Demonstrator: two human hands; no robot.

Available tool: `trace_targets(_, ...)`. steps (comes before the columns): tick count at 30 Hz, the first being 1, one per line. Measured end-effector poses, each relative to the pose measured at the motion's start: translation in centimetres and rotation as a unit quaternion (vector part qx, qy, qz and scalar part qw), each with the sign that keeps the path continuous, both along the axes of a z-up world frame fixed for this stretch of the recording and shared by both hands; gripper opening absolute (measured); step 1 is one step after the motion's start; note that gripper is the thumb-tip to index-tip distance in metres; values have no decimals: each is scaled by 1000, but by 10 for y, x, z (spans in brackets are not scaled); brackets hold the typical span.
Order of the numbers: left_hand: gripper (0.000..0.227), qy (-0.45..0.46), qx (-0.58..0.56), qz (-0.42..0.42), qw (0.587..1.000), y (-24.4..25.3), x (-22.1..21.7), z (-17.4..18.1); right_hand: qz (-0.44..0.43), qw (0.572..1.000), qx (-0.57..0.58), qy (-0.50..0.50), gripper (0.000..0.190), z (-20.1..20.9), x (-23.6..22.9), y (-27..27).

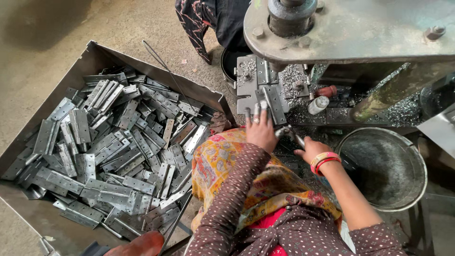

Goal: The person repeatedly picks up metal brackets from a bin, places them into a manual punching machine, and operates the lever to punch holes. The processed brackets are then dropped into a pile beside the machine.

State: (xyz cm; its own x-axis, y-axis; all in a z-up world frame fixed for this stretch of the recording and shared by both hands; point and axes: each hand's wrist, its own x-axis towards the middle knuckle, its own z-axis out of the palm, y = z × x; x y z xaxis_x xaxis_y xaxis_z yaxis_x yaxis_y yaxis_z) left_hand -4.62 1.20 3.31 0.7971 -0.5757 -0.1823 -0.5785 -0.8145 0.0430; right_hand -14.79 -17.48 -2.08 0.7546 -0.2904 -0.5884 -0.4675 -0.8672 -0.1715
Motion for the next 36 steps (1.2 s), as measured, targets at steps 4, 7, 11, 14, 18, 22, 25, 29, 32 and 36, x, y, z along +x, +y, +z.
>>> trace_targets(4,49,-19,-90,39,995,-21,2,-7,18,1000,-6,-20,54,6,1,2)
trace_targets(7,47,-25,-111,51,992,-29,21,-15,25,999,-15,-45,51,6,-1,1)
trace_targets(11,45,-22,-99,52,993,-33,40,-21,17,998,-20,-56,49,-14,-7,-6)
trace_targets(14,50,-33,-105,46,993,-28,40,-21,-10,997,7,-70,48,-49,-20,-8)
trace_targets(18,48,-29,-134,59,989,-17,37,-17,-3,996,-24,-88,44,-107,-39,-3)
trace_targets(22,32,-59,-162,55,984,-4,26,-22,4,994,-3,-111,46,-132,-46,-9)
trace_targets(25,31,-43,-137,41,989,-16,40,-22,34,996,32,-71,51,-105,-24,-26)
trace_targets(29,35,-39,-70,31,996,-25,49,-37,58,996,-13,-61,52,-65,-10,-27)
trace_targets(32,37,-73,-84,44,993,-38,66,-41,20,997,-14,-78,50,-61,-14,-18)
trace_targets(36,34,-54,-89,59,993,-40,76,-41,29,986,-40,-162,45,-98,-37,-5)
